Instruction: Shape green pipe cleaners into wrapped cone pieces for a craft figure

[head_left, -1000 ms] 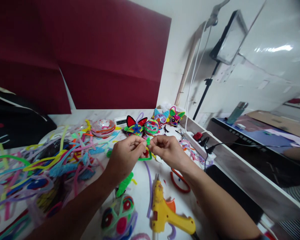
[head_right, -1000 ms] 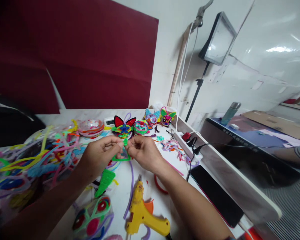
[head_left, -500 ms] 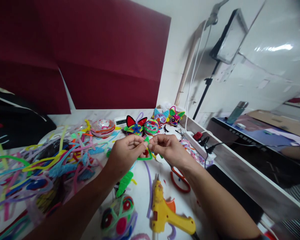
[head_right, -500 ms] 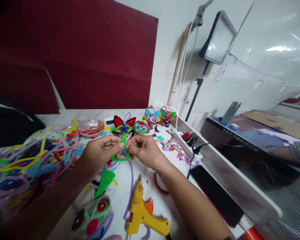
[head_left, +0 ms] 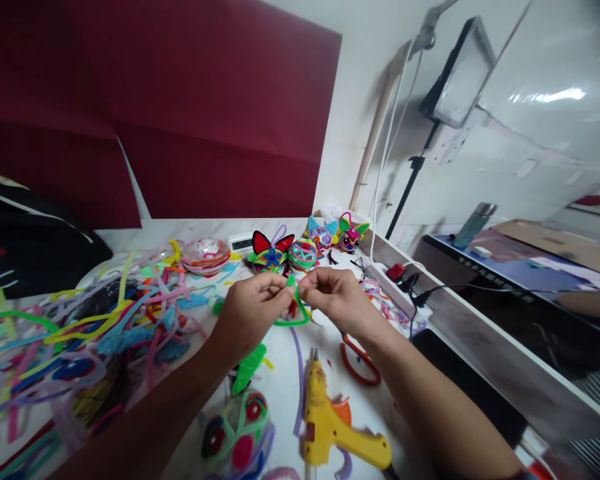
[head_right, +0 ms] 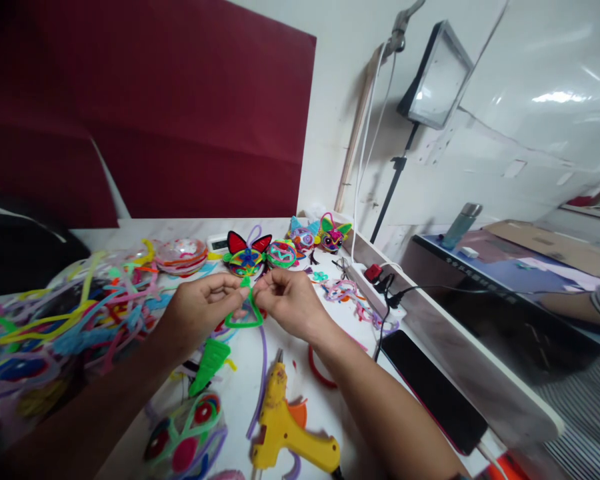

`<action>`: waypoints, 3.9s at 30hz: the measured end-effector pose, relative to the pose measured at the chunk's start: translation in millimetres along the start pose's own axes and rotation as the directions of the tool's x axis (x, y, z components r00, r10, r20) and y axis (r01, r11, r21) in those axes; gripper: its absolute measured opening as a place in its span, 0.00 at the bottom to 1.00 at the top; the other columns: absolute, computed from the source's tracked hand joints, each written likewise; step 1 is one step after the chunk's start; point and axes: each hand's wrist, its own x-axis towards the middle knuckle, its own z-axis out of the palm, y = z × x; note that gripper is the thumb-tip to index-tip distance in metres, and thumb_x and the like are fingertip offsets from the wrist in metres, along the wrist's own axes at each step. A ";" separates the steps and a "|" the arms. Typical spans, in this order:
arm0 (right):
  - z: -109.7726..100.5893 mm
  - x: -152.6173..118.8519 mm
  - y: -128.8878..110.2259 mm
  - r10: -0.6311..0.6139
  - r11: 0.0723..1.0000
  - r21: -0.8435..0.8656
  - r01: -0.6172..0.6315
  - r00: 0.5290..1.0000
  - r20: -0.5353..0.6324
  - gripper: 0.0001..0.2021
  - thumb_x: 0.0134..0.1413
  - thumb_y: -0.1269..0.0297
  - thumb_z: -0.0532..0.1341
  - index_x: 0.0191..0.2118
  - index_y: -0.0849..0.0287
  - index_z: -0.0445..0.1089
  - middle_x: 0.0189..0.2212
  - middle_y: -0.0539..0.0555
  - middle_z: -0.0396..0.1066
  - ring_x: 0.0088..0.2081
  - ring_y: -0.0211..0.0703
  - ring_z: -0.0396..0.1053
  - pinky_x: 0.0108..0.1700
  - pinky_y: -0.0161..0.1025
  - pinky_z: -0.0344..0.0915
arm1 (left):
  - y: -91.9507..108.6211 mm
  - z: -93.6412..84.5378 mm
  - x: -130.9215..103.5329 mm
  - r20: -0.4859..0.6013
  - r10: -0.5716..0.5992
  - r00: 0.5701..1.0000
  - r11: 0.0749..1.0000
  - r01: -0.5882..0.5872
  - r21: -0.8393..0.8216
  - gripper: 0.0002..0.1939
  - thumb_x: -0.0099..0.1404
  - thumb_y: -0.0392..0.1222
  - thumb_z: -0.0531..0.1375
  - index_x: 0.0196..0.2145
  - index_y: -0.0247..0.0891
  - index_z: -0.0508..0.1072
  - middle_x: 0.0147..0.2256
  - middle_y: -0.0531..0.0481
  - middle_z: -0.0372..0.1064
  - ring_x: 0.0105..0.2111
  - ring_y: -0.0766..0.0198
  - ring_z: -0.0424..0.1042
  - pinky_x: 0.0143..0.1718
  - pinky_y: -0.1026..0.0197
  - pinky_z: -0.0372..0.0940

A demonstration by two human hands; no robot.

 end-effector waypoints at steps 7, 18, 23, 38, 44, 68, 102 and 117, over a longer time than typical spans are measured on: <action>0.4 -2.3 5.9 -0.064 0.985 -0.162 0.055 0.997 -0.051 0.02 0.44 0.69 0.60 0.25 0.61 0.67 0.20 0.46 0.63 0.21 0.32 0.57 0.23 0.31 0.53 | -13.5 1.6 2.7 -0.046 0.104 0.993 0.989 -0.099 0.113 0.06 0.56 0.43 0.60 0.28 0.37 0.71 0.21 0.55 0.68 0.23 0.64 0.71 0.24 0.67 0.63; 8.5 -14.4 0.1 -0.199 0.940 -0.303 0.157 0.974 -0.113 0.04 0.48 0.70 0.59 0.26 0.61 0.68 0.21 0.48 0.67 0.23 0.34 0.63 0.26 0.32 0.57 | -3.3 7.4 -4.0 -0.130 0.320 0.938 0.835 -0.215 0.507 0.05 0.58 0.39 0.55 0.27 0.38 0.68 0.25 0.51 0.70 0.27 0.63 0.70 0.30 0.64 0.61; 14.8 -23.0 -5.9 -0.300 0.873 -0.439 0.210 0.943 -0.144 0.05 0.52 0.69 0.59 0.28 0.61 0.71 0.23 0.51 0.70 0.25 0.37 0.65 0.28 0.34 0.59 | -8.5 11.0 -6.3 -0.192 0.273 0.943 0.883 -0.166 0.439 0.06 0.59 0.41 0.55 0.29 0.38 0.70 0.27 0.49 0.72 0.28 0.62 0.72 0.29 0.65 0.63; 1.1 -6.0 -4.5 -0.060 0.989 0.135 0.066 0.997 -0.051 0.12 0.44 0.58 0.67 0.25 0.62 0.69 0.19 0.46 0.63 0.21 0.32 0.58 0.25 0.32 0.57 | 3.9 4.8 -2.4 -0.054 -0.014 0.998 0.969 0.000 -0.249 0.04 0.54 0.38 0.63 0.28 0.35 0.75 0.20 0.58 0.71 0.21 0.71 0.68 0.22 0.72 0.61; 1.2 -4.4 -9.5 -0.009 0.966 0.258 0.013 1.000 -0.017 0.13 0.38 0.60 0.71 0.26 0.62 0.70 0.18 0.45 0.65 0.21 0.31 0.59 0.24 0.31 0.57 | 3.5 3.9 -2.5 -0.049 -0.049 0.998 0.975 0.037 -0.220 0.05 0.53 0.39 0.64 0.28 0.34 0.75 0.20 0.57 0.71 0.22 0.69 0.69 0.24 0.71 0.61; 2.4 -1.2 -1.6 -0.087 0.976 0.198 0.092 0.996 -0.033 0.14 0.40 0.56 0.70 0.27 0.60 0.69 0.21 0.48 0.69 0.24 0.36 0.67 0.29 0.35 0.65 | 6.6 6.0 -2.7 0.007 -0.153 0.988 0.908 0.144 -0.393 0.07 0.50 0.42 0.66 0.27 0.35 0.76 0.19 0.57 0.65 0.21 0.70 0.64 0.26 0.68 0.63; -5.1 -5.2 -5.0 -0.121 0.988 -0.092 0.125 0.991 0.055 0.09 0.53 0.61 0.60 0.29 0.62 0.69 0.22 0.48 0.63 0.24 0.34 0.59 0.27 0.33 0.55 | 2.7 -9.2 -4.6 0.010 0.259 0.966 0.867 -0.237 0.439 0.09 0.57 0.43 0.59 0.31 0.39 0.78 0.24 0.49 0.76 0.25 0.60 0.75 0.27 0.65 0.65; -2.5 -1.8 -4.4 -0.010 0.997 0.075 0.004 0.996 0.085 0.12 0.44 0.58 0.67 0.26 0.61 0.67 0.20 0.47 0.63 0.23 0.33 0.58 0.25 0.32 0.55 | 6.2 -9.8 -5.5 0.047 0.117 0.992 0.974 -0.124 0.188 0.11 0.56 0.38 0.59 0.36 0.40 0.80 0.20 0.53 0.75 0.21 0.62 0.75 0.23 0.67 0.68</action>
